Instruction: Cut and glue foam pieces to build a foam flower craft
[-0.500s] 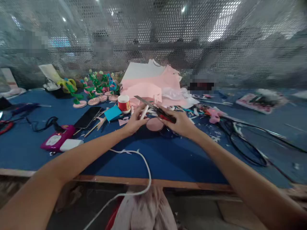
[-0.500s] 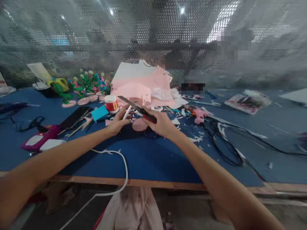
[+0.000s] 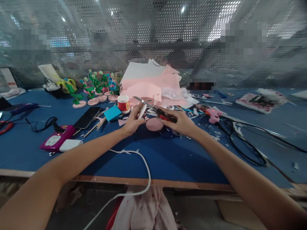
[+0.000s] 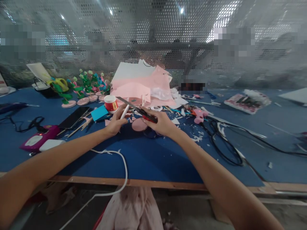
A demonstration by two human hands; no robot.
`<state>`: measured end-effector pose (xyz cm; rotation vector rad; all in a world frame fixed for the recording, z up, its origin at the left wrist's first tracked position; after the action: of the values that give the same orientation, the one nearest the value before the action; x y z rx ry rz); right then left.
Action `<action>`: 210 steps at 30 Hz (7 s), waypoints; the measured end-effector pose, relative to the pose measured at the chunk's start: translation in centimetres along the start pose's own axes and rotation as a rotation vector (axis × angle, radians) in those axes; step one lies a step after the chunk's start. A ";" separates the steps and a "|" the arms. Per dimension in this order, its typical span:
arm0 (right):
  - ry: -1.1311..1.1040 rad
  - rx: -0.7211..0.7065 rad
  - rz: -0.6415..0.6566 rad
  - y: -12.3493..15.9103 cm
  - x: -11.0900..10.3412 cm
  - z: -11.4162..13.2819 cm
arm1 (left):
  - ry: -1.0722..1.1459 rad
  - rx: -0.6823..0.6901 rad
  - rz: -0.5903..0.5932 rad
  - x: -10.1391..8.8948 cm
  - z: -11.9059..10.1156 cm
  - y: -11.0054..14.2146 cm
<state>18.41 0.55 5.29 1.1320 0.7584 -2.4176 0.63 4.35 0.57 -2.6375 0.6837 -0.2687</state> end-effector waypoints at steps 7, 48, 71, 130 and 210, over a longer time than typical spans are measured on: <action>-0.041 0.002 0.069 0.2 -0.1 0.5 | 0.057 -0.007 -0.138 -0.7 0.5 -0.2; 0.002 0.016 -0.011 0.2 0.5 0.3 | 0.053 -0.096 -0.106 -0.3 0.2 -0.3; 0.118 0.053 -0.119 0.4 -0.1 0.7 | 0.138 -0.211 -0.119 0.5 0.0 -0.2; 0.092 0.052 -0.092 0.2 0.8 -0.4 | 0.149 -0.265 -0.058 0.6 -0.2 0.0; 0.054 0.062 -0.123 0.5 0.9 1.2 | 0.124 -0.268 -0.108 0.1 0.3 -0.3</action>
<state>17.41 -0.65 5.09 1.2116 0.7966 -2.5376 0.97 4.65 0.46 -2.9393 0.6568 -0.3998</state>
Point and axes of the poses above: each hand's wrist, its own y-axis away from the middle knuckle, its own x-axis out of the palm, z = x × y, the point moved 4 cm from there along -y, towards the middle knuckle, and after that the axes turned 10 degrees about z, right-handed, at the moved point
